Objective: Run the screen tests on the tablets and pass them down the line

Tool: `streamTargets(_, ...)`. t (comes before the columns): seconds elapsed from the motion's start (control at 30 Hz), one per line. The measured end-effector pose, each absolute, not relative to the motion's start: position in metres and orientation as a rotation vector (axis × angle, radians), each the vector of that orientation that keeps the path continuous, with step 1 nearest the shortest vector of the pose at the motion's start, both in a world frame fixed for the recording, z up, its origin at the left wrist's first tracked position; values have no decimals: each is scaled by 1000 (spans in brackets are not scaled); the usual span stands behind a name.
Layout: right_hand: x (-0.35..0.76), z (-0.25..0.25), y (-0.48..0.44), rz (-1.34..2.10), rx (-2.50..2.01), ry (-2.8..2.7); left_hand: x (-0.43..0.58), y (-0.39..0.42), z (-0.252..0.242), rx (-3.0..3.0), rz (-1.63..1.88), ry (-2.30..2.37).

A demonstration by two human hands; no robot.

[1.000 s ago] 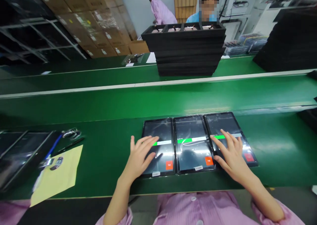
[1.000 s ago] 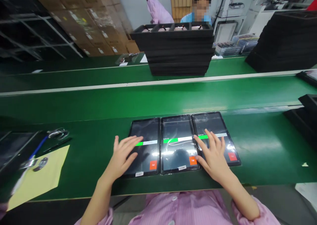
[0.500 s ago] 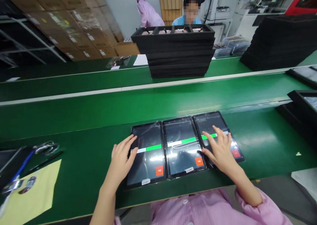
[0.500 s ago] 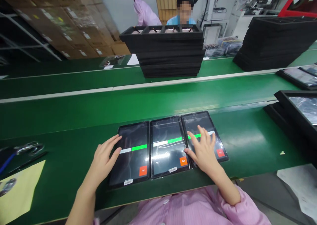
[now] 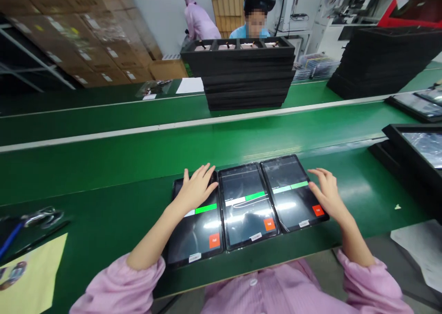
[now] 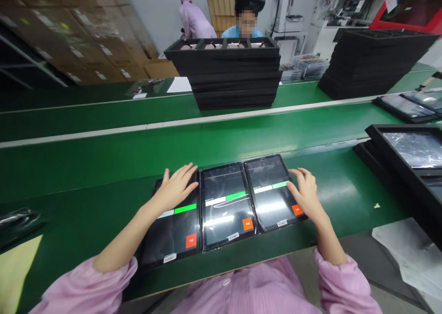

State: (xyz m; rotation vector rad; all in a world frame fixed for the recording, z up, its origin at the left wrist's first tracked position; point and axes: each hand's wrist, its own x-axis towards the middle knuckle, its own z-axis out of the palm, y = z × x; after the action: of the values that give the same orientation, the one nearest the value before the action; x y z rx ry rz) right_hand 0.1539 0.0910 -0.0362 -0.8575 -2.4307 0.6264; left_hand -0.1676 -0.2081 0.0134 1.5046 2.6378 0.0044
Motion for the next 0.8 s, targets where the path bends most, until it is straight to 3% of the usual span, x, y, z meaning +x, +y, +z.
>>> streamTargets(0.17, 121, -50, 128, 1340, -920, -1998, -175, -195, 14, 1449, 10, 2568)
streamTargets(0.53, 122, -65, 122, 1397, -1002, -1835, -151, -195, 19, 1278, -217, 2722)
streamTargets(0.8, 124, -69, 124, 1374, -990, -1843, -149, -187, 17, 1248, -155, 2759)
